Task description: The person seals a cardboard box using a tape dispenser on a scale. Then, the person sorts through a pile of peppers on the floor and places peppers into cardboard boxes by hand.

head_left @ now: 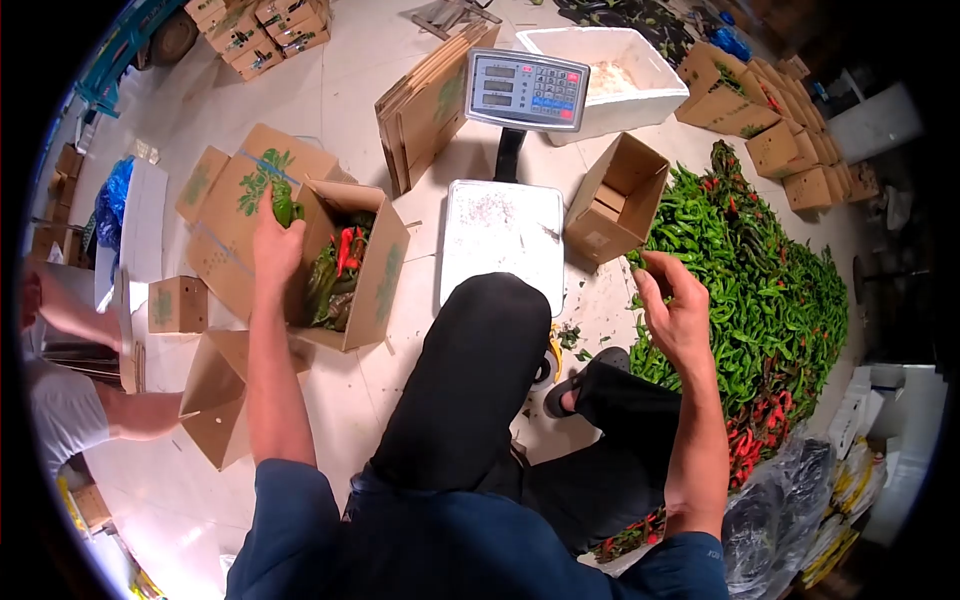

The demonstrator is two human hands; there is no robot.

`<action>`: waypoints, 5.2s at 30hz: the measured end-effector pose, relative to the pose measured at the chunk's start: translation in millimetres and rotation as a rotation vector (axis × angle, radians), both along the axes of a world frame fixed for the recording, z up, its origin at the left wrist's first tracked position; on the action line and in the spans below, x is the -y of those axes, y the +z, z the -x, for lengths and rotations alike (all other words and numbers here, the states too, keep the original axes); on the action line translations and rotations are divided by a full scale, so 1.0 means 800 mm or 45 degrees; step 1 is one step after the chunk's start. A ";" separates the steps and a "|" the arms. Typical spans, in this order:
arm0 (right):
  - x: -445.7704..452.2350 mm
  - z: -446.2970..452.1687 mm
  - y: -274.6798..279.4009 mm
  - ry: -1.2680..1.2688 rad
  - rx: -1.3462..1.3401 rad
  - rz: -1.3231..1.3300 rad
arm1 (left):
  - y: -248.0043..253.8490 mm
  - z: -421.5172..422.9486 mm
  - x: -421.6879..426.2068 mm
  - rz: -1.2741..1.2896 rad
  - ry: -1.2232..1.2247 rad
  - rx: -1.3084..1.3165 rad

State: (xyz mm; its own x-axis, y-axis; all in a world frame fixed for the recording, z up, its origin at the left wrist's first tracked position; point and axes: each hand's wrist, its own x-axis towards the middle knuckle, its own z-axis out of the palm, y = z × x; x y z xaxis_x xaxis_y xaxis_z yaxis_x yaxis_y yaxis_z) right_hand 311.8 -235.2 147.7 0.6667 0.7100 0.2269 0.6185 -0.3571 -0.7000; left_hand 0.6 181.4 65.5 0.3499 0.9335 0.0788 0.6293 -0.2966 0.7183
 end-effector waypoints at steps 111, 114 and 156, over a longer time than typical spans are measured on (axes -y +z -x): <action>0.455 -0.240 -0.351 -1.173 -0.420 0.340 | -0.437 -0.610 0.719 0.038 -1.876 -0.489; 0.433 -0.307 -0.354 -1.051 -0.301 0.517 | -0.450 -0.615 0.723 -0.016 -1.960 -0.407; 0.376 -0.246 -0.380 -0.959 -1.537 -0.643 | -0.325 -0.635 0.649 2.045 -1.313 0.220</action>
State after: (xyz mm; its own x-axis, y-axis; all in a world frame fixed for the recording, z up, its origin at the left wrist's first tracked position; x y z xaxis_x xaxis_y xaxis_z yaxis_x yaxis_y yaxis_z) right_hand 508.4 -535.7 -155.9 0.7879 0.1444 -0.5987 -0.6139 0.1072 -0.7821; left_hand 508.5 -337.7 -194.3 0.8185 -0.3805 -0.4303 0.5709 0.4555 0.6831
